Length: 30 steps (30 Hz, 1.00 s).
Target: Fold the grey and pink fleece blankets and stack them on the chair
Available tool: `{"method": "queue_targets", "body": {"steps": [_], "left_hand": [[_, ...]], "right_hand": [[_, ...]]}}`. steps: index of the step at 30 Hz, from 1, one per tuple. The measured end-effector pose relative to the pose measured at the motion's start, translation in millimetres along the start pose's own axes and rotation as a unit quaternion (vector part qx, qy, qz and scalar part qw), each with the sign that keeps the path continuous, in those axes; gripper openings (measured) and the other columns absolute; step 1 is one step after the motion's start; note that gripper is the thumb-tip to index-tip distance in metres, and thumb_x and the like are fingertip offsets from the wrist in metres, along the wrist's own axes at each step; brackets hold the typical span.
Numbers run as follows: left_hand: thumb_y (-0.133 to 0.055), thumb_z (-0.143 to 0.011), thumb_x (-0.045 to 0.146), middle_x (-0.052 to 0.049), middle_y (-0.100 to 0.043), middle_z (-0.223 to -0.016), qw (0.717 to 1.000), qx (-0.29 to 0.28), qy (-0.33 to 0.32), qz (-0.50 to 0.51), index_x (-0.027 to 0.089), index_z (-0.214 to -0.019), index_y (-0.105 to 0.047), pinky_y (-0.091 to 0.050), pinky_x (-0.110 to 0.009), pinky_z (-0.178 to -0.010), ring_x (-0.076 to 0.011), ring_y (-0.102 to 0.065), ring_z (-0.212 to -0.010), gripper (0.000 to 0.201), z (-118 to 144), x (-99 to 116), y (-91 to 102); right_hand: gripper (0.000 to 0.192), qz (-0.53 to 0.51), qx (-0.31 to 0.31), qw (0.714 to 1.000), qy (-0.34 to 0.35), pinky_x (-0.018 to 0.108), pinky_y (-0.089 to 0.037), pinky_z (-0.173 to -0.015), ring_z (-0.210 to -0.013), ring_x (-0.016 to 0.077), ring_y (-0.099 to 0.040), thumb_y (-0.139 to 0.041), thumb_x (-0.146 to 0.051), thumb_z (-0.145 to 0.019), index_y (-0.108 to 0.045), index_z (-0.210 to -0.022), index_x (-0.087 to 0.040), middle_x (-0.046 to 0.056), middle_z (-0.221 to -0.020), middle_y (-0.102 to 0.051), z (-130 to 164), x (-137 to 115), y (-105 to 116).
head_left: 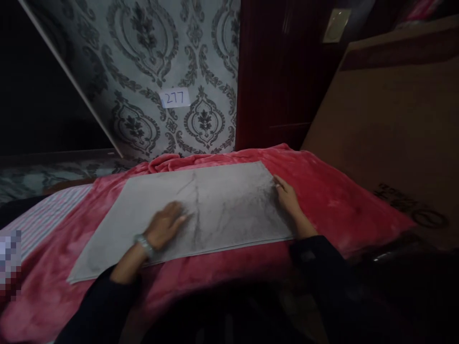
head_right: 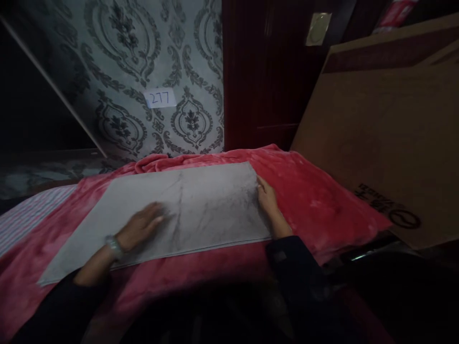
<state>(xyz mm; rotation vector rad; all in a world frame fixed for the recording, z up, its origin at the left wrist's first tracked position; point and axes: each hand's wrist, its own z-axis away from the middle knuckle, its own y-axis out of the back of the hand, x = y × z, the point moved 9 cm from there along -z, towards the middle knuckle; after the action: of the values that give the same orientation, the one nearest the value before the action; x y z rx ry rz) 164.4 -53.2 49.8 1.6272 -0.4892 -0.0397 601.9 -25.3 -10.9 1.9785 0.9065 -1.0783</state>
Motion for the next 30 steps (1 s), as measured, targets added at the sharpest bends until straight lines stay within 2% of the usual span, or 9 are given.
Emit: {"method": "queue_targets", "body": {"steps": [3, 5, 7, 9, 12, 16, 21, 25, 30], "left_hand": [[-0.047, -0.098, 0.034, -0.020, -0.032, -0.163, 0.976, -0.160, -0.147, -0.013, 0.013, -0.154, -0.041, -0.028, -0.056, -0.122, -0.0339, -0.026, -0.153, 0.060, -33, 125, -41.1], [-0.045, -0.097, 0.033, -0.019, -0.024, -0.167, 0.968, -0.172, -0.181, -0.011, 0.011, -0.159, -0.029, -0.024, -0.055, -0.124, -0.0303, -0.021, -0.156, 0.067, -58, 197, -58.3], [-0.043, -0.097, 0.034, -0.016, -0.019, -0.169, 0.966, -0.168, -0.195, -0.011, 0.013, -0.160, -0.025, -0.021, -0.055, -0.124, -0.0280, -0.017, -0.156, 0.068, -82, 253, -80.5], [-0.037, -0.098, 0.032, -0.013, -0.018, -0.170, 0.968, -0.143, -0.204, -0.015, 0.014, -0.161, -0.024, -0.020, -0.057, -0.124, -0.0269, -0.016, -0.157, 0.067, -102, 289, -104.5], [-0.032, -0.098, 0.031, -0.009, -0.022, -0.170, 0.968, -0.123, -0.219, -0.029, 0.018, -0.162, -0.023, -0.016, -0.060, -0.125, -0.0256, -0.016, -0.157, 0.065, -118, 309, -141.1], [-0.030, -0.100, 0.047, -0.010, -0.022, -0.169, 0.973, -0.099, -0.199, -0.059, 0.021, -0.162, -0.026, -0.007, -0.063, -0.125, -0.0300, -0.014, -0.157, 0.067, -125, 292, -161.1], [-0.031, -0.096, 0.066, -0.010, -0.017, -0.170, 0.986, -0.097, -0.098, -0.091, 0.029, -0.161, -0.029, -0.010, -0.069, -0.120, -0.0379, -0.010, -0.156, 0.074, -125, 227, -138.0], [-0.032, -0.097, 0.066, -0.015, -0.017, -0.169, 0.985, -0.116, -0.035, -0.121, 0.025, -0.161, -0.029, -0.013, -0.070, -0.118, -0.0418, -0.012, -0.155, 0.075, -103, 148, -104.5], [-0.029, -0.102, 0.055, -0.014, -0.019, -0.169, 0.984, -0.098, 0.063, -0.132, 0.024, -0.161, -0.029, -0.019, -0.072, -0.115, -0.0436, -0.015, -0.154, 0.067, -44, 6, -50.6]], "right_hand": [[0.057, -0.134, 0.037, 0.989, -0.044, 0.051, -0.041, -0.114, -0.122, 0.0281, -0.064, -0.059, -0.042, -0.080, -0.064, -0.132, -0.019, 0.014, -0.133, -0.067, 6, 20, 20], [0.055, -0.214, 0.064, 0.973, -0.067, 0.050, -0.043, -0.113, -0.124, 0.0271, -0.063, -0.062, -0.042, -0.078, -0.064, -0.130, -0.022, 0.013, -0.137, -0.064, 12, 30, 26], [0.056, -0.272, 0.075, 0.956, -0.079, 0.050, -0.045, -0.112, -0.128, 0.0265, -0.060, -0.063, -0.044, -0.079, -0.063, -0.131, -0.025, 0.012, -0.141, -0.062, 17, 35, 25], [0.058, -0.304, 0.065, 0.946, -0.092, 0.051, -0.045, -0.111, -0.130, 0.0266, -0.059, -0.062, -0.051, -0.081, -0.061, -0.134, -0.027, 0.012, -0.142, -0.061, 19, 39, 20], [0.067, -0.309, 0.051, 0.943, -0.112, 0.052, -0.042, -0.114, -0.134, 0.0269, -0.055, -0.059, -0.066, -0.084, -0.057, -0.139, -0.028, 0.012, -0.145, -0.059, 22, 46, 12], [0.075, -0.251, 0.026, 0.964, -0.085, 0.048, -0.039, -0.117, -0.138, 0.0262, -0.052, -0.058, -0.074, -0.084, -0.054, -0.143, -0.029, 0.011, -0.151, -0.053, 22, 47, 6], [0.077, -0.181, 0.018, 0.981, -0.064, 0.051, -0.038, -0.118, -0.134, 0.0290, -0.055, -0.053, -0.078, -0.085, -0.060, -0.138, -0.024, 0.013, -0.148, -0.056, 24, 43, 7], [0.079, -0.157, 0.002, 0.985, -0.066, 0.050, -0.039, -0.117, -0.134, 0.0293, -0.055, -0.048, -0.080, -0.086, -0.062, -0.136, -0.020, 0.014, -0.144, -0.059, 25, 39, 8], [0.082, -0.102, -0.005, 0.993, -0.054, 0.049, -0.043, -0.114, -0.133, 0.0285, -0.056, -0.040, -0.082, -0.088, -0.061, -0.136, -0.019, 0.015, -0.144, -0.059, 25, 35, 12]]}}
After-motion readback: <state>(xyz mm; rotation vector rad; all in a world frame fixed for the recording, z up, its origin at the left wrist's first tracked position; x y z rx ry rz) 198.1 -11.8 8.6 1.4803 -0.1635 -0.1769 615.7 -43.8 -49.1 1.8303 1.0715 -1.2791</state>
